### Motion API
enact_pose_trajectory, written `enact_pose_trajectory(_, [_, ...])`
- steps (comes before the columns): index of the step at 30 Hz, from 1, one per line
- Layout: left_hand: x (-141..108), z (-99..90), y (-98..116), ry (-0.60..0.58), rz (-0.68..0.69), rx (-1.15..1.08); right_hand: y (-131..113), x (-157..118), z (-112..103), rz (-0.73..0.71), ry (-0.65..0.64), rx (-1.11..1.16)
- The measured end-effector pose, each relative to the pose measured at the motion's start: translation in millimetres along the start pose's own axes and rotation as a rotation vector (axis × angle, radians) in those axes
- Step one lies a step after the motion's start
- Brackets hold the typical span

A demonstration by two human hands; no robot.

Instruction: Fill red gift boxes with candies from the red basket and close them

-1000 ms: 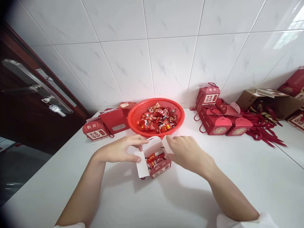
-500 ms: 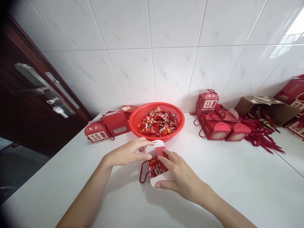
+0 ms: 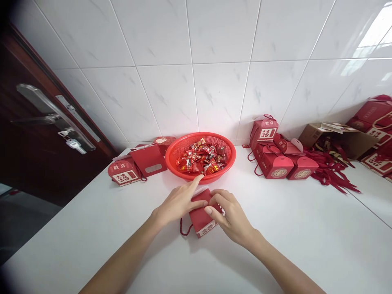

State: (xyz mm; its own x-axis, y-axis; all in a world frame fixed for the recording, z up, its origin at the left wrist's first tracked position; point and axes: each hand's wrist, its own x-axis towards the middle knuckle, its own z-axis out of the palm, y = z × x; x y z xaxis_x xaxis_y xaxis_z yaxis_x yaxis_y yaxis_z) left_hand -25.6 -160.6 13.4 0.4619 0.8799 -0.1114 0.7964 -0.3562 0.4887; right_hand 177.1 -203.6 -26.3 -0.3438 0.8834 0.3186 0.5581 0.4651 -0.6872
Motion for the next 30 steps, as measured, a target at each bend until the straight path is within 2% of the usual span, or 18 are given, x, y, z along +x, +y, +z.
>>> enact_pose_trajectory(3, [0,1.7,4,0.011,-0.017,-0.009,9,-1,5,-0.060,0.108,0.045])
enact_pose_trajectory(7, [1,3.0,4,0.026,-0.017,-0.029,23,0,10,-0.106,0.158,0.123])
enact_pose_trajectory(14, [0,-7.5,-3,-0.071,0.101,-0.053,38,7,25,0.053,0.329,0.171])
enact_pose_trajectory(19, [-13,-8.6,7,-0.170,0.088,-0.063,34,6,35,0.157,0.407,0.208])
enact_pose_trajectory(22, [-18,-2.7,11,-0.237,0.048,-0.040,34,8,34,0.219,0.358,0.276])
enact_pose_trajectory(24, [-18,-0.6,9,-0.252,0.055,-0.059,37,11,30,0.287,0.259,0.368])
enact_pose_trajectory(27, [-13,-4.3,3,-0.233,0.058,-0.104,45,16,23,0.413,0.108,0.498])
enact_pose_trajectory(30, [-8,-12.6,-6,-0.186,0.031,-0.131,50,18,15,0.487,0.080,0.521])
